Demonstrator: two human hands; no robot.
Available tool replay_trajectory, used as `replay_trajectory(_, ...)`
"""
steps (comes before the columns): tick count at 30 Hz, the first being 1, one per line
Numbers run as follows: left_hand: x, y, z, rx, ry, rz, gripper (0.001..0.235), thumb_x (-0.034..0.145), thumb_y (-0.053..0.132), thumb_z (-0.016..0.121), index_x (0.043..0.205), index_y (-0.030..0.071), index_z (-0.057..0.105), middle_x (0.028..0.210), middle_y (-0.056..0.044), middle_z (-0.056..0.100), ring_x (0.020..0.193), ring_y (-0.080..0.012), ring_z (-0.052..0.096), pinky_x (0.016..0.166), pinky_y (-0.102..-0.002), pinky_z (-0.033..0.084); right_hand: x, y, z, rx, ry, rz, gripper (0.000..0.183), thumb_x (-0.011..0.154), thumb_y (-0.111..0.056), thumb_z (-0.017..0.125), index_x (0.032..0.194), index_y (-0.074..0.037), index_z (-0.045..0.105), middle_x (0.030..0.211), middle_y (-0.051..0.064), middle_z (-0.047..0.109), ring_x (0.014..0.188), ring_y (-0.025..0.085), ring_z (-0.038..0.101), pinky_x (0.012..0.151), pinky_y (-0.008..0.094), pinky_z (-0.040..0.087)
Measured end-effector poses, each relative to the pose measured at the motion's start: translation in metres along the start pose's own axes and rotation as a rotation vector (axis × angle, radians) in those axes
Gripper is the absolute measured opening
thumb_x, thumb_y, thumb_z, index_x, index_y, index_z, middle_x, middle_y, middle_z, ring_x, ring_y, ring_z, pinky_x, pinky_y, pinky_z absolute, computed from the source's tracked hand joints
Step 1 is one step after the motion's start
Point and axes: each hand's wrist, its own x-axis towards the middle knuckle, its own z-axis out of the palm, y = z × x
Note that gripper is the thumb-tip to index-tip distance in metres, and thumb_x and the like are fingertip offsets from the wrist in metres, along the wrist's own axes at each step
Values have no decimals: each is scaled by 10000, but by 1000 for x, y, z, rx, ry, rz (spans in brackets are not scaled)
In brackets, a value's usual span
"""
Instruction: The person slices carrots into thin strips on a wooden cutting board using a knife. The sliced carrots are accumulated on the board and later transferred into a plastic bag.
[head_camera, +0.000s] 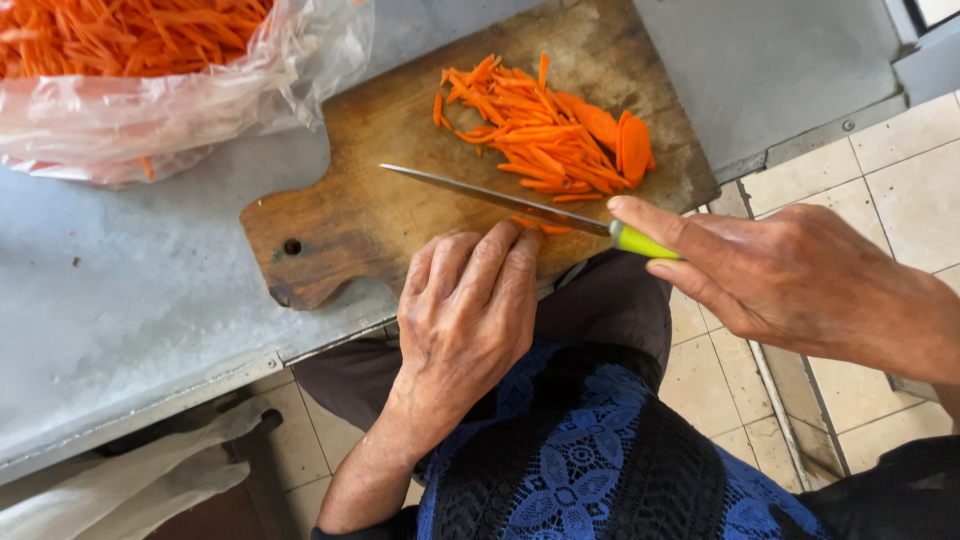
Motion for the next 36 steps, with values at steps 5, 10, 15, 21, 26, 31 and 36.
replay_trajectory(5, -1, 1, 2, 1, 28, 0, 308, 869, 32, 740, 1175, 18, 707, 1209, -86, 658, 1054, -249, 631, 964, -411, 520, -15, -6, -1, -20, -80, 100, 886, 822, -294, 764, 1588, -152, 342, 666, 60, 654, 328, 193, 570, 328, 359, 516)
replay_trajectory(10, 0, 1, 3, -6, 20, -5, 288, 881, 33, 741, 1167, 21, 707, 1202, -79, 655, 1062, -249, 631, 975, -414, 518, -19, -8, -3, -52, -141, 143, 873, 838, -313, 757, 1579, -183, 314, 678, 39, 656, 362, 184, 595, 358, 342, 534)
replay_trajectory(15, 0, -1, 3, -25, -4, -6, 298, 874, 41, 747, 1168, 13, 705, 1203, -93, 653, 1065, -262, 628, 982, -423, 518, -16, -6, -3, 18, -145, 125, 891, 813, -303, 753, 1574, -161, 313, 685, 40, 661, 331, 186, 587, 304, 349, 508)
replay_trajectory(21, 1, -2, 3, -23, -32, -9, 319, 865, 40, 742, 1178, 0, 700, 1212, -109, 645, 1081, -275, 627, 1016, -440, 522, -5, -9, -6, -63, -221, 137, 908, 858, -356, 727, 1639, -211, 286, 657, 13, 642, 332, 173, 582, 309, 334, 511)
replay_trajectory(26, 1, -3, 4, -19, -43, -2, 303, 897, 35, 737, 1195, 1, 694, 1212, -97, 635, 1084, -270, 622, 1030, -435, 522, 12, -8, -5, -33, -96, 9, 942, 819, -352, 759, 1635, -146, 334, 604, 51, 607, 343, 215, 546, 272, 365, 475)
replay_trajectory(31, 1, -2, 2, -18, -49, -12, 318, 905, 40, 741, 1217, 11, 686, 1199, -93, 626, 1074, -268, 620, 1016, -431, 526, 26, -2, 0, -25, -24, -67, 902, 870, -321, 755, 1624, -56, 338, 610, 71, 615, 314, 213, 519, 258, 353, 454)
replay_trajectory(36, 0, -2, -3, -16, -60, -45, 329, 938, 34, 739, 1258, 8, 671, 1206, -98, 637, 1074, -271, 636, 983, -409, 522, 15, 1, -8, -20, 141, -61, 722, 858, -255, 704, 1491, -78, 404, 715, 66, 725, 349, 157, 556, 301, 299, 466)
